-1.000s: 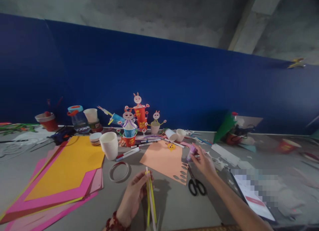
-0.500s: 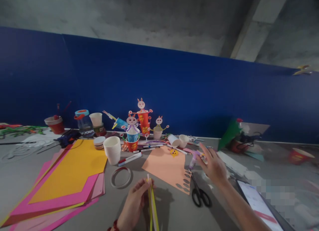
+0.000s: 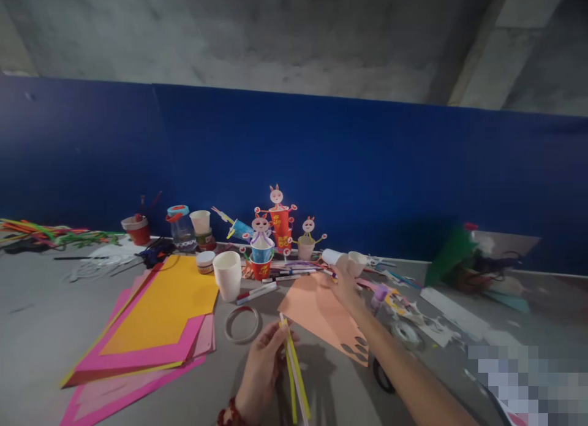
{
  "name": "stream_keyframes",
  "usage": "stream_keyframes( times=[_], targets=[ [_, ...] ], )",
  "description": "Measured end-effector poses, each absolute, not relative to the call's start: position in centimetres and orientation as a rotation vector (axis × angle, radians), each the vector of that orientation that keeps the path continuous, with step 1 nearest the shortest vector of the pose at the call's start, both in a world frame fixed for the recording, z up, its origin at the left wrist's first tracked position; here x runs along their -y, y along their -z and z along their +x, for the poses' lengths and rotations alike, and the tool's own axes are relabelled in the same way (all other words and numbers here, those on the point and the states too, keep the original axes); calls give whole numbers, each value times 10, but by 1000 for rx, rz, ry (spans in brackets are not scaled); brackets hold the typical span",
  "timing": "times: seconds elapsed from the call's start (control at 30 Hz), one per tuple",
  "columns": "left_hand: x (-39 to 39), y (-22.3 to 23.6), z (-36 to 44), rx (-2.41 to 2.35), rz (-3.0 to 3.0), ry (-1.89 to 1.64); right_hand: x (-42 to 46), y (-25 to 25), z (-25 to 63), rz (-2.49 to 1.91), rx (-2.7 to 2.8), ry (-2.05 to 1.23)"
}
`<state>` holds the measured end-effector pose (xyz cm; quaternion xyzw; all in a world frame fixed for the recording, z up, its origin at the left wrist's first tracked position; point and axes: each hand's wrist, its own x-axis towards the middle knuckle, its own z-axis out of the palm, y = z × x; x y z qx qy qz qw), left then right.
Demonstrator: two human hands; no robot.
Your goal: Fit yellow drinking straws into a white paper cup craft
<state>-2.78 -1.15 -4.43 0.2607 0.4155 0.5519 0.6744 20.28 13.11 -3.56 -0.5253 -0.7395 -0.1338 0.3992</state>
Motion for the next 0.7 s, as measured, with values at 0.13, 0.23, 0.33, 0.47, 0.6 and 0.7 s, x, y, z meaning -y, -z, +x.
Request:
stream_keyframes(
  times=[0.13,0.23,0.33,0.47,0.6,0.7],
  targets=[
    [12,42,-25,-961,608,-1283,-83,23,193,-1209,1901,344],
    [13,33,-25,-942,616,-1311,-44,21,179,-1027,2105,308],
    [15,18,-32,-939,625,-1372,-26,26,166,-865,2394,222],
    [13,0,-47,-973,675,-1437,-29,31,157,-758,2570,107],
    [4,-14,-58,-996,780,-1479,-29,29,154,-737,2414,46],
    [-4,-25,-58,-996,883,-1492,-24,20,157,-684,2301,-45]
  ],
)
